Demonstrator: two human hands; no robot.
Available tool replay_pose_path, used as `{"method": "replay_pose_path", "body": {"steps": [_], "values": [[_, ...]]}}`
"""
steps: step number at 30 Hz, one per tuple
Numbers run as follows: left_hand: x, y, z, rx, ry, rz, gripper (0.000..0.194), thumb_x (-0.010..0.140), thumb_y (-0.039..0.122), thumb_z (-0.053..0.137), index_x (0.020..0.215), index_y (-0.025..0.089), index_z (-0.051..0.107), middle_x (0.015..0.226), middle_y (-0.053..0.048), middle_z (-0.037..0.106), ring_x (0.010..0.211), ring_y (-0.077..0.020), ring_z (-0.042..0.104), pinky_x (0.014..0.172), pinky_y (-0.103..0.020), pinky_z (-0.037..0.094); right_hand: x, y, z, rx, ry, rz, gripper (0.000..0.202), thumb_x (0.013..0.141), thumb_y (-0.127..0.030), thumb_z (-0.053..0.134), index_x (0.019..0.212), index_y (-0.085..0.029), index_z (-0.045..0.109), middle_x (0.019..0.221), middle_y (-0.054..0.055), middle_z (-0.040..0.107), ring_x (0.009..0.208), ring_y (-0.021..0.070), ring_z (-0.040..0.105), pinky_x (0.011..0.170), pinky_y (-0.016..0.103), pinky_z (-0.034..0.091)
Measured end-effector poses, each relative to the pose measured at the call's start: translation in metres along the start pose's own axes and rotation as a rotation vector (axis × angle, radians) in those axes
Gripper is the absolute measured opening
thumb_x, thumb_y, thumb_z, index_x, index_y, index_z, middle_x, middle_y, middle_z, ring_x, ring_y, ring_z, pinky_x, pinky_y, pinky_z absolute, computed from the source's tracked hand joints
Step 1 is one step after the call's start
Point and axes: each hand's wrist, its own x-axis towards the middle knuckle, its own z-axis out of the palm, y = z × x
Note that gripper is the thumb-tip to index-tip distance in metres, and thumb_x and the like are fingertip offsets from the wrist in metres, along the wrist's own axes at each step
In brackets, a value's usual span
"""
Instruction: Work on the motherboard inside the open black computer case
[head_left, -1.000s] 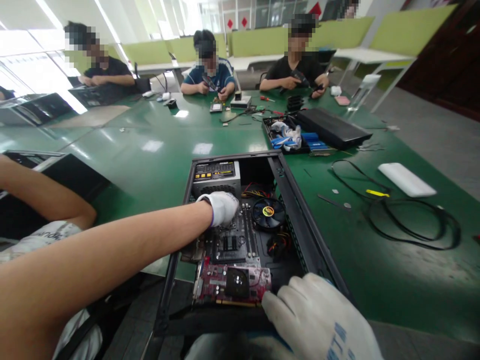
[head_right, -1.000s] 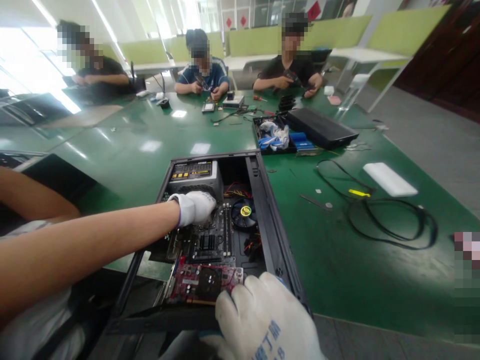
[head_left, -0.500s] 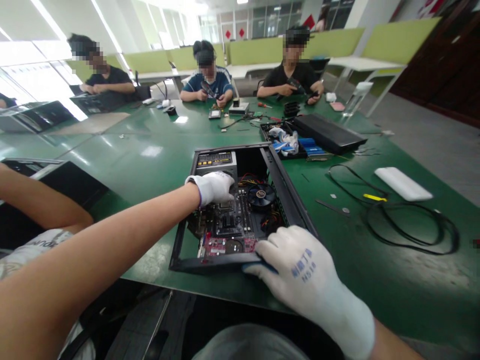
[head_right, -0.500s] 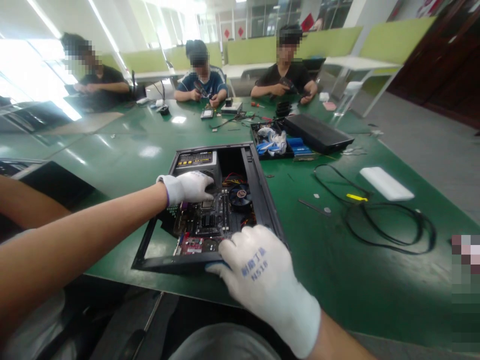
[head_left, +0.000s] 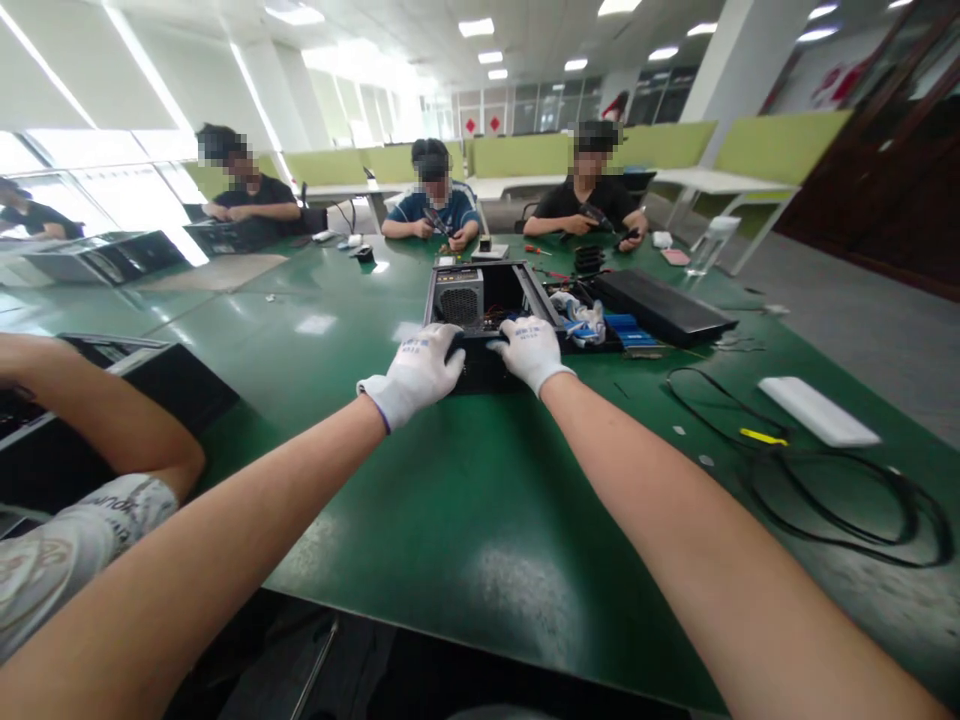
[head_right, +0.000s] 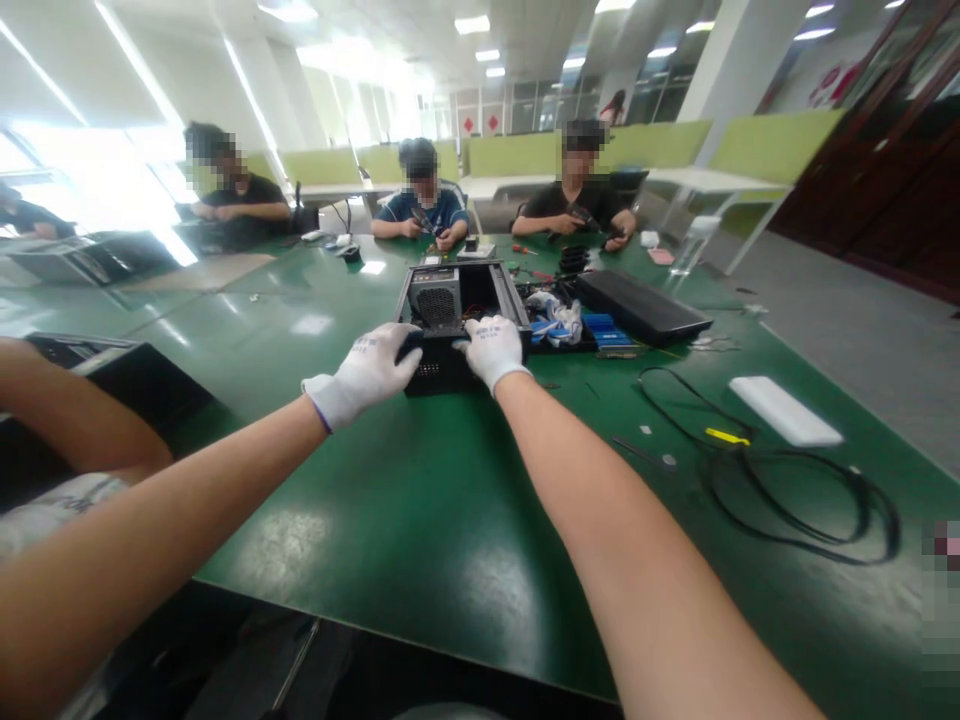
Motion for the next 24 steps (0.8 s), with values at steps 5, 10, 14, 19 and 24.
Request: {"method": "replay_pose_path", "body": {"steps": [5,10,14,19,24], "values": [[-0.015,-0.008,-0.009,-0.039,0.003,-0.024,0.040,0.090,0.037,0.052,0.123,0.015,0.059,0.121,-0.012,0.067,0.112,-0.0238,0.062,0.100,-0.037,0.047,0.024,-0.002,0.004,-0.028,-0.023,0.030,0.040,0.094,-0.043,0.058,0.124,-0.017,0.057,0.124,0.009,0.059,0.108,0.0219,0.060,0.092,0.045,0.051],[-0.022,-0.016,-0.020,-0.047,0.024,-0.043,0.037,0.091,0.034,0.051,0.121,0.016,0.059,0.119,-0.012,0.067,0.111,-0.0237,0.062,0.099,-0.038,0.048,0.006,-0.006,-0.003,-0.029,-0.030,0.005,0.040,0.094,-0.044,0.058,0.123,-0.017,0.058,0.124,0.009,0.059,0.108,0.0219,0.059,0.092,0.045,0.050],[-0.018,-0.013,-0.031,-0.053,0.064,-0.008,0.036,0.091,0.030,0.050,0.123,0.016,0.057,0.121,-0.012,0.066,0.113,-0.0230,0.061,0.101,-0.037,0.047,-0.036,-0.013,-0.009,-0.021,-0.003,-0.037,0.041,0.094,-0.047,0.056,0.122,-0.017,0.058,0.119,0.008,0.060,0.104,0.0209,0.059,0.092,0.044,0.049],[-0.005,0.003,-0.039,0.001,-0.012,0.027,0.040,0.089,0.031,0.051,0.124,0.014,0.059,0.122,-0.012,0.066,0.112,-0.0228,0.061,0.101,-0.035,0.047,-0.112,-0.026,-0.023,0.009,0.033,-0.086,0.036,0.096,-0.047,0.050,0.111,-0.017,0.062,0.096,0.007,0.063,0.092,0.0222,0.057,0.084,0.039,0.040],[0.006,0.025,-0.024,0.146,-0.452,0.109,0.042,0.080,0.037,0.061,0.115,0.015,0.067,0.111,-0.011,0.072,0.104,-0.0257,0.067,0.093,-0.033,0.051,-0.192,-0.037,-0.042,0.064,0.054,-0.135,0.029,0.095,-0.043,0.051,0.107,-0.019,0.064,0.088,0.007,0.063,0.082,0.0224,0.053,0.077,0.037,0.030]]}}
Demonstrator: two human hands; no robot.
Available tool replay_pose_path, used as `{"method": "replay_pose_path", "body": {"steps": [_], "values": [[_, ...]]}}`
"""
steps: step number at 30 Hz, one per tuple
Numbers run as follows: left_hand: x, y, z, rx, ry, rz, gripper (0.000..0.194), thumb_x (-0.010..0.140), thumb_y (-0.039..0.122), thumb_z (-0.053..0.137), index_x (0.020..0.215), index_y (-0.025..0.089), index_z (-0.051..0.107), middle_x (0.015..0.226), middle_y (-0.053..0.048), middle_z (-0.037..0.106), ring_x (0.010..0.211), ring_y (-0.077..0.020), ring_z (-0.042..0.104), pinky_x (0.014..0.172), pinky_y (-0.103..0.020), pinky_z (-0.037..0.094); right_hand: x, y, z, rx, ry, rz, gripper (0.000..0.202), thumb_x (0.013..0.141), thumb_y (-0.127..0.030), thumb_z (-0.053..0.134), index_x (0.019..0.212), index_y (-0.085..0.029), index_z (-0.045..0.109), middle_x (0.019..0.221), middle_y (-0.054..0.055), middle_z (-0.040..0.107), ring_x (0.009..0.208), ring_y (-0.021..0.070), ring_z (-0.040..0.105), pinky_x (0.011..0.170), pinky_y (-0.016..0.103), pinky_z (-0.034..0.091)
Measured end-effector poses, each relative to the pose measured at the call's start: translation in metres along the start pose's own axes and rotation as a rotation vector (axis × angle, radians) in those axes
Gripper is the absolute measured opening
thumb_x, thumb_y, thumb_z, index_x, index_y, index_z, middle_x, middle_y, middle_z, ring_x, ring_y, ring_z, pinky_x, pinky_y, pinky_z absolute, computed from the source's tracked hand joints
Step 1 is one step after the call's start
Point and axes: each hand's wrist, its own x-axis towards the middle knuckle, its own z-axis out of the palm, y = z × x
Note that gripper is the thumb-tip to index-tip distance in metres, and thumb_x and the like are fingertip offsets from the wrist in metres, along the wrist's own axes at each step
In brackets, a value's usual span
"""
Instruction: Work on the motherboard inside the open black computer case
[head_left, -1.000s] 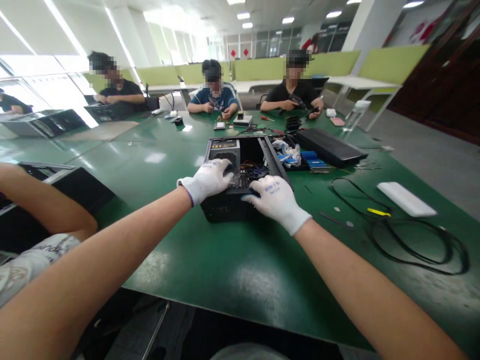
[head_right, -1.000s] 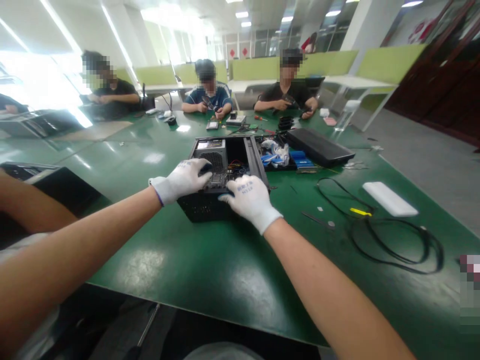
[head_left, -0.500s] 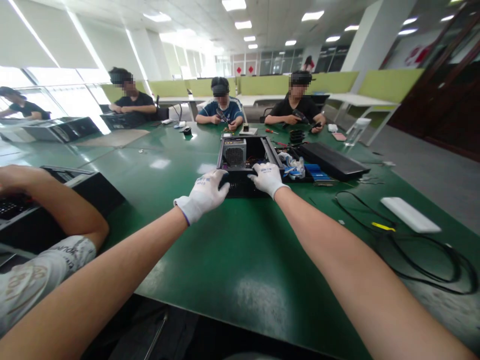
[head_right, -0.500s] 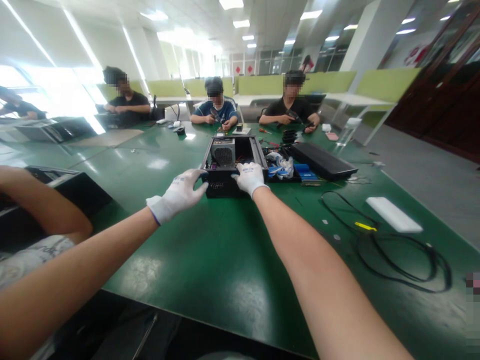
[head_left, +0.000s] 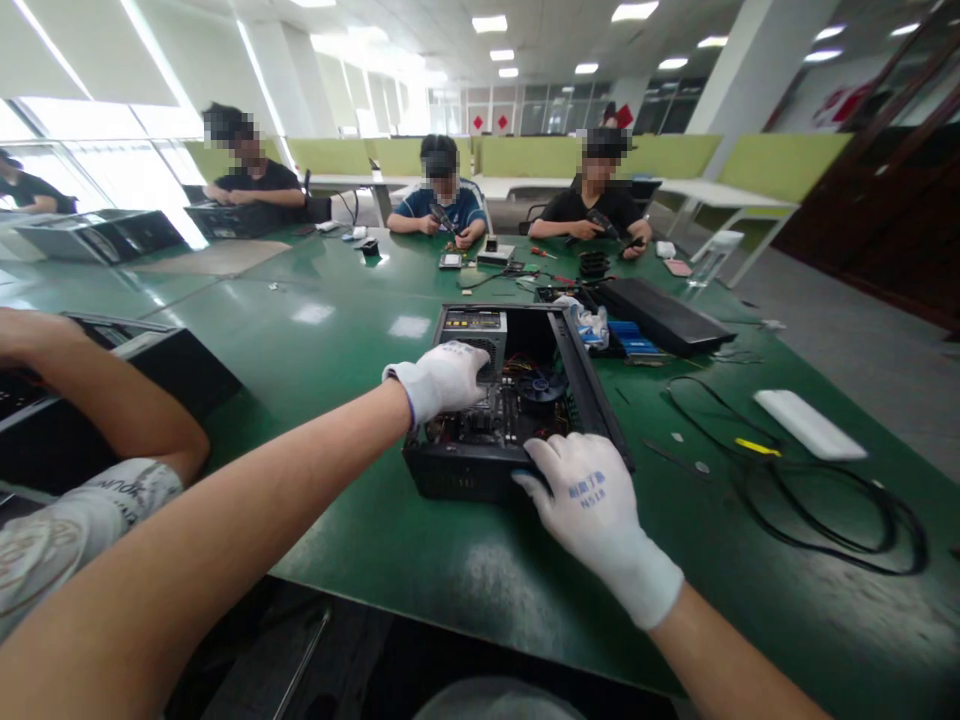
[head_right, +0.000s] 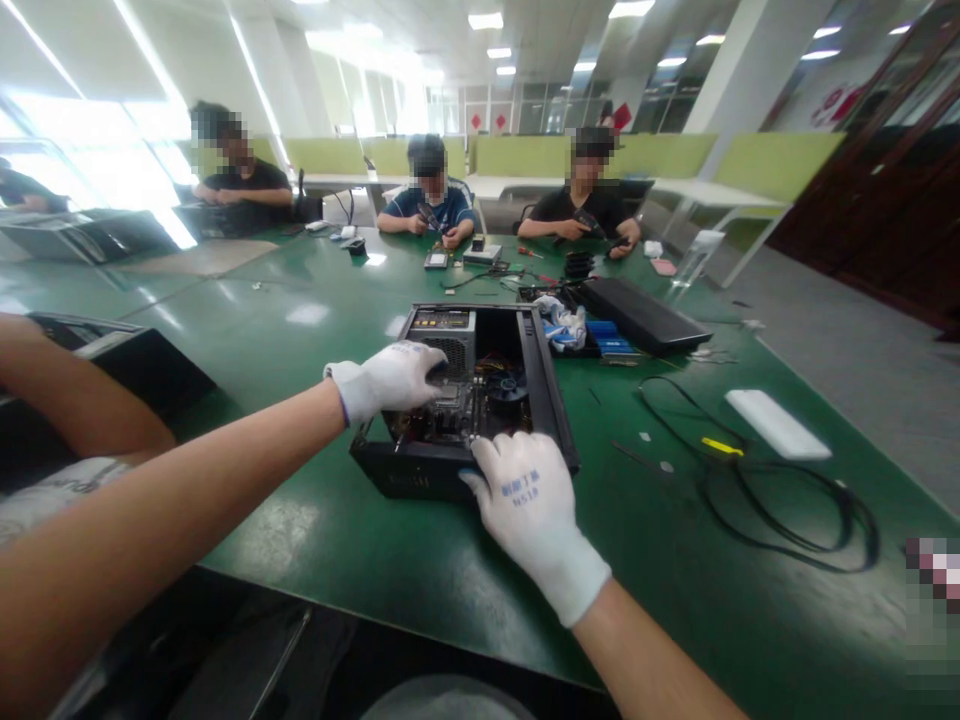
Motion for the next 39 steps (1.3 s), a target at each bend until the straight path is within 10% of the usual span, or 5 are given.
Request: {"method": "replay_pose_path", "body": {"steps": [5,11,20,39], "values": [[0.013,0.023,0.025,0.117,-0.348,0.046,0.050,0.069,0.038,0.072,0.112,0.012,0.071,0.110,-0.017,0.072,0.100,-0.0306,0.069,0.085,-0.035,0.055,-0.066,-0.022,-0.014,0.112,0.079,-0.056,0.020,0.092,-0.035,0.054,0.101,-0.020,0.065,0.077,0.003,0.059,0.072,0.0215,0.048,0.074,0.037,0.029],[0.003,0.043,0.055,0.189,-0.491,0.112,0.049,0.068,0.036,0.075,0.110,0.012,0.073,0.113,-0.018,0.072,0.102,-0.0316,0.069,0.088,-0.036,0.056,-0.113,-0.039,-0.026,0.221,0.176,-0.084,0.021,0.093,-0.030,0.048,0.100,-0.020,0.065,0.074,0.003,0.059,0.069,0.0221,0.045,0.074,0.039,0.030],[0.002,0.054,0.065,0.207,-0.517,0.136,0.045,0.066,0.016,0.072,0.110,0.007,0.074,0.111,-0.021,0.073,0.103,-0.0333,0.069,0.087,-0.037,0.057,-0.115,-0.040,-0.026,0.237,0.190,-0.077,0.024,0.090,-0.026,0.051,0.106,-0.018,0.066,0.077,0.004,0.063,0.071,0.0221,0.048,0.083,0.041,0.034],[0.008,0.050,0.074,0.294,-0.594,0.161,0.051,0.066,0.033,0.073,0.110,0.009,0.074,0.111,-0.019,0.073,0.100,-0.0310,0.070,0.087,-0.032,0.055,-0.118,-0.042,-0.020,0.247,0.253,-0.039,0.023,0.093,-0.027,0.048,0.102,-0.019,0.068,0.078,0.004,0.064,0.072,0.0205,0.047,0.089,0.040,0.037]]}}
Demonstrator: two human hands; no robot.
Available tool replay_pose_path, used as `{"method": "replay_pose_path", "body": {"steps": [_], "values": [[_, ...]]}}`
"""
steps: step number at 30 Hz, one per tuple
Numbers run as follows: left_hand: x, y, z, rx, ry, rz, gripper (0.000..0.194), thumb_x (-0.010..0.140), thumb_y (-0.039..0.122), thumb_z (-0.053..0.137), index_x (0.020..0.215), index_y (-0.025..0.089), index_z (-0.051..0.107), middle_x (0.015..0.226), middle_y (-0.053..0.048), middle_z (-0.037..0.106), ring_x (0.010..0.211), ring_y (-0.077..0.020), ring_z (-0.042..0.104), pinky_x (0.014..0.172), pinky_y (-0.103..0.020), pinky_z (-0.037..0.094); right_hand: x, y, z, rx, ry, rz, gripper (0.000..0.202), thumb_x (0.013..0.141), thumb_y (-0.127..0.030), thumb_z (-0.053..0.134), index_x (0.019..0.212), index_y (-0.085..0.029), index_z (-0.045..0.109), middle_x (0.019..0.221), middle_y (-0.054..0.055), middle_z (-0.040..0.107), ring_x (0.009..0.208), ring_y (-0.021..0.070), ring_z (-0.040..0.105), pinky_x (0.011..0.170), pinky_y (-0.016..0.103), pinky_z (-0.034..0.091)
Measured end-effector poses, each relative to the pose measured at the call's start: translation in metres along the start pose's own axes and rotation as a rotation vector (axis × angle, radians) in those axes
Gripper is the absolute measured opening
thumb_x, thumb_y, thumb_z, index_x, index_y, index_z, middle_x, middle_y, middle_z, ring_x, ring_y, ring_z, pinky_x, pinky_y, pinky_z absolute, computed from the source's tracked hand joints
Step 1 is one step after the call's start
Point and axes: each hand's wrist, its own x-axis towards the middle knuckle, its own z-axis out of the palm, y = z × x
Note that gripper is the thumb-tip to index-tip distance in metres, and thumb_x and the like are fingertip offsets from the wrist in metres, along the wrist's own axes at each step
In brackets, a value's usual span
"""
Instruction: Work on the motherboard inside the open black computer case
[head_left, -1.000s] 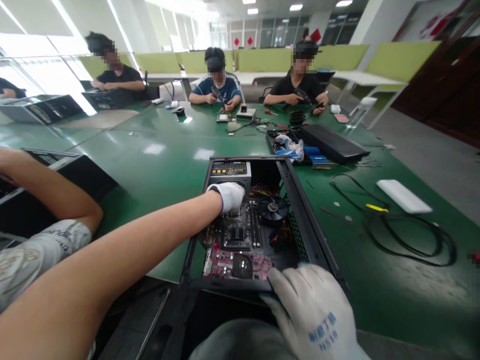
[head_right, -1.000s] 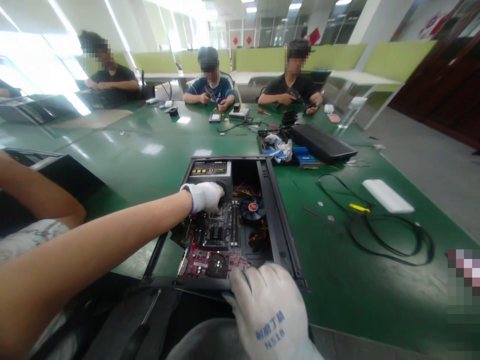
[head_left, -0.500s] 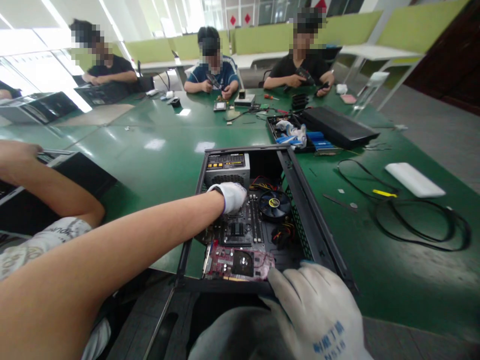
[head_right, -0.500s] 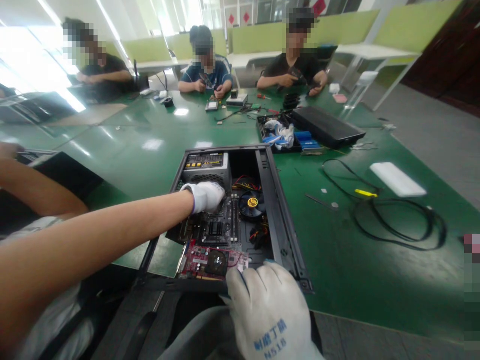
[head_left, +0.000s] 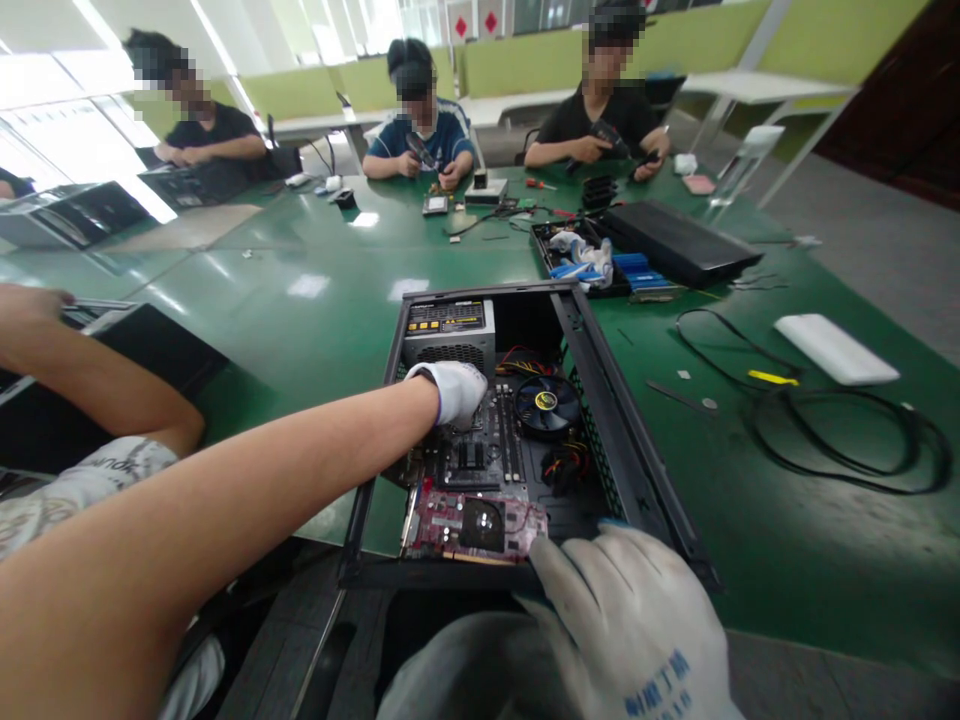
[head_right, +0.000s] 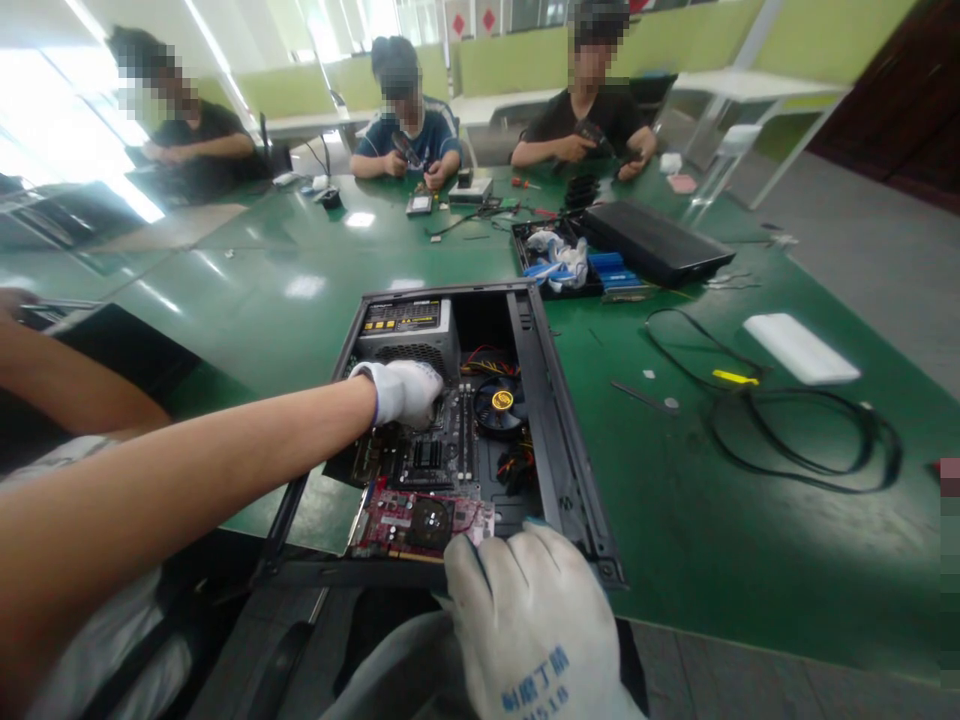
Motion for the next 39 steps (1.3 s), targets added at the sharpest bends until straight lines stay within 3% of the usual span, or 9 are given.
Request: {"method": "replay_pose_path", "body": {"steps": [13,24,39], "values": [[0.0018,-0.0022,-0.0013,-0.016,0.001,-0.032,0.049,0.064,0.025,0.074,0.111,0.012,0.073,0.114,-0.016,0.073,0.102,-0.0288,0.069,0.084,-0.029,0.055,0.0038,0.0010,0.0007,-0.027,-0.011,-0.017,0.030,0.095,-0.025,0.042,0.102,-0.019,0.071,0.079,0.005,0.066,0.073,0.0208,0.049,0.091,0.039,0.038],[0.0004,0.0009,-0.0036,0.006,-0.003,-0.025,0.048,0.069,0.031,0.072,0.112,0.010,0.073,0.113,-0.018,0.073,0.102,-0.0294,0.069,0.086,-0.031,0.055,0.0067,0.0015,0.0016,-0.021,0.039,-0.029,0.029,0.095,-0.024,0.044,0.096,-0.018,0.073,0.075,0.004,0.067,0.069,0.0201,0.050,0.087,0.039,0.039],[-0.0011,0.0028,-0.0041,0.009,-0.014,-0.014,0.049,0.067,0.032,0.075,0.112,0.013,0.073,0.116,-0.016,0.072,0.104,-0.0270,0.068,0.087,-0.027,0.054,0.0022,0.0002,0.0004,-0.021,-0.008,-0.011,0.026,0.092,-0.024,0.048,0.101,-0.019,0.072,0.080,0.005,0.067,0.072,0.0197,0.050,0.090,0.039,0.039]]}}
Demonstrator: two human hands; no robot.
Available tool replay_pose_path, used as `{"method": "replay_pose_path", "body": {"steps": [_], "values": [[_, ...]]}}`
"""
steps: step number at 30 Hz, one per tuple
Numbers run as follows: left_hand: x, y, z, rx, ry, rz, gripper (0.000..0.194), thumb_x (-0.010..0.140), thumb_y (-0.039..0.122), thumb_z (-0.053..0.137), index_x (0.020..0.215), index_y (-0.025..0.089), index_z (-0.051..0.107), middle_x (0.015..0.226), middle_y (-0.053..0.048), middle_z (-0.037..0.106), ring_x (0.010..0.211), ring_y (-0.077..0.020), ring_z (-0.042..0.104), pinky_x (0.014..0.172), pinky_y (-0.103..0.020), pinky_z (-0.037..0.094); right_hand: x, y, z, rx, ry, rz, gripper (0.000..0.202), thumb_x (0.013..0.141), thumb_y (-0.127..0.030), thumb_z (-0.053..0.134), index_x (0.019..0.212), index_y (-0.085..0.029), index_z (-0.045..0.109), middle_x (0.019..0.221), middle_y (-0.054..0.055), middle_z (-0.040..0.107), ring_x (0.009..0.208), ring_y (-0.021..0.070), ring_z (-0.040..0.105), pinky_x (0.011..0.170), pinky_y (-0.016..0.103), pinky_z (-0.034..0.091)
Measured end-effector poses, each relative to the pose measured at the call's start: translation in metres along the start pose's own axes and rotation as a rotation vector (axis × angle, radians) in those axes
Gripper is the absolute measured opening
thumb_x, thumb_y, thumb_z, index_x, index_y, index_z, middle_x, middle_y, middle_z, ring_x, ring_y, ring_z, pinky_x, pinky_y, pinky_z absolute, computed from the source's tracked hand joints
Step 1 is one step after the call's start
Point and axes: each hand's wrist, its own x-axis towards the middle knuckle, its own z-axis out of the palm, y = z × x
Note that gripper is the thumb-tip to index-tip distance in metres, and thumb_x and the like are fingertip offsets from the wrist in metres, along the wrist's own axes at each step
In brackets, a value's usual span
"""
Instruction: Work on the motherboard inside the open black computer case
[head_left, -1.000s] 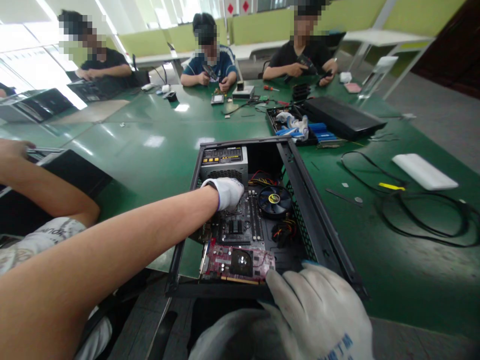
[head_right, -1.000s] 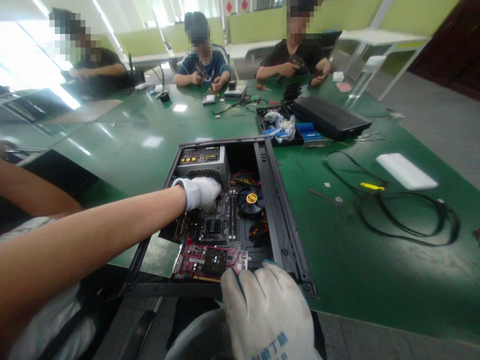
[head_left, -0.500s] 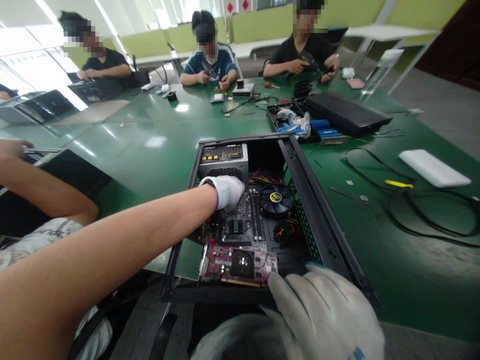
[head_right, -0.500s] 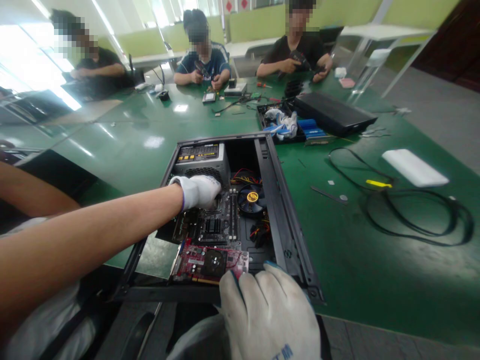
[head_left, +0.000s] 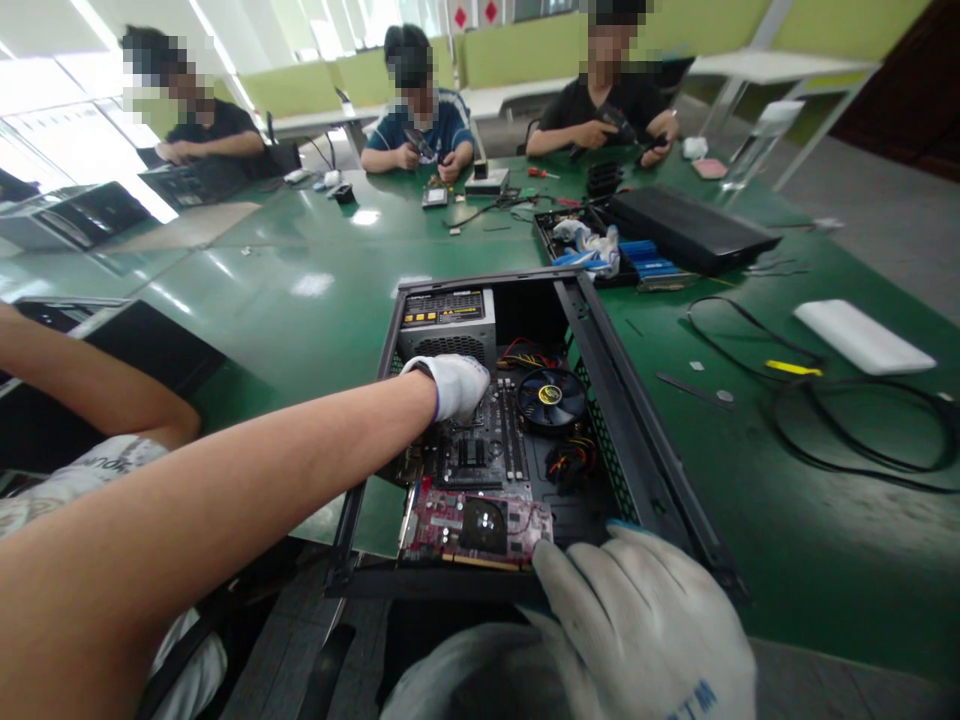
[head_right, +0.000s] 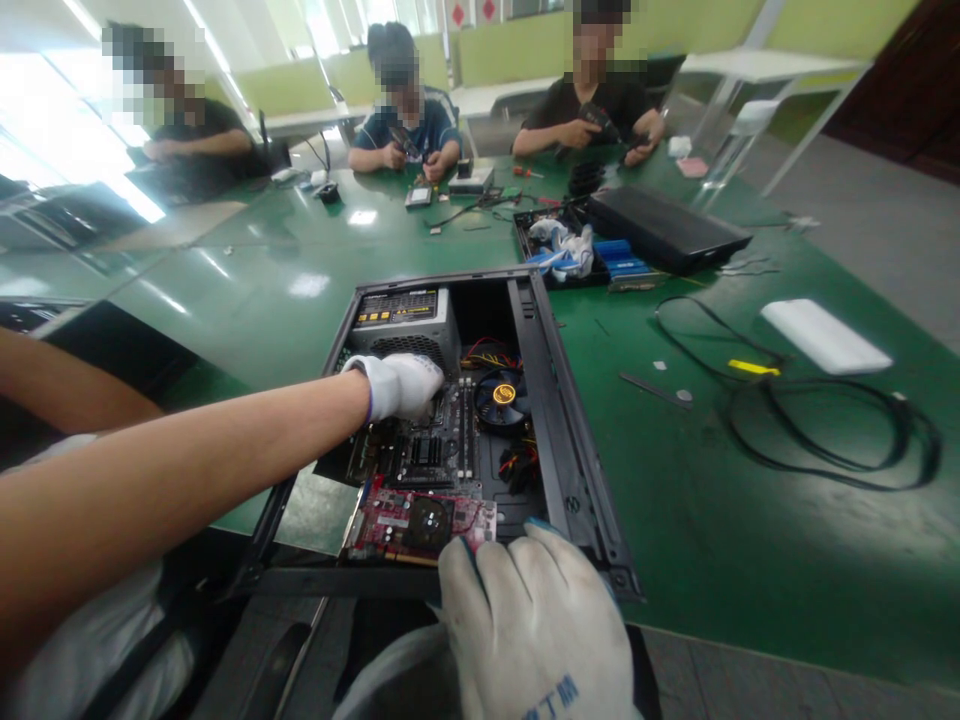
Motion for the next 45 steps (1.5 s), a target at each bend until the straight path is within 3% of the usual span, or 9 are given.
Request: {"method": "replay_pose_path", "body": {"steps": [18,24,31,45], "values": [[0.0061,-0.0020,0.0056,-0.022,0.013,0.020,0.047,0.067,0.029,0.077,0.111,0.013,0.074,0.116,-0.017,0.072,0.104,-0.0280,0.068,0.089,-0.029,0.054,0.0026,0.0002,0.0007,0.011,0.034,-0.001,0.027,0.094,-0.024,0.045,0.099,-0.018,0.072,0.076,0.004,0.066,0.069,0.0194,0.050,0.087,0.039,0.039],[0.0073,-0.0023,0.0083,-0.021,0.009,0.023,0.050,0.065,0.036,0.078,0.109,0.012,0.075,0.113,-0.018,0.073,0.101,-0.0300,0.069,0.087,-0.032,0.055,0.0022,-0.0002,-0.0009,0.016,0.016,0.000,0.029,0.093,-0.024,0.044,0.099,-0.017,0.072,0.076,0.004,0.066,0.068,0.0195,0.050,0.085,0.040,0.039],[0.0051,-0.0010,0.0072,-0.016,-0.002,0.018,0.052,0.065,0.037,0.078,0.111,0.014,0.074,0.116,-0.016,0.072,0.106,-0.0282,0.068,0.089,-0.028,0.053,0.0018,-0.0016,-0.0041,0.018,0.018,-0.001,0.028,0.093,-0.023,0.045,0.099,-0.017,0.072,0.076,0.005,0.066,0.069,0.0201,0.049,0.085,0.040,0.039],[0.0045,-0.0022,0.0050,-0.016,-0.006,0.030,0.049,0.068,0.037,0.073,0.110,0.013,0.074,0.114,-0.016,0.073,0.102,-0.0291,0.069,0.088,-0.031,0.054,0.0011,0.0002,-0.0022,0.026,0.013,-0.008,0.027,0.093,-0.023,0.047,0.103,-0.017,0.072,0.080,0.004,0.067,0.072,0.0197,0.051,0.088,0.040,0.040]]}}
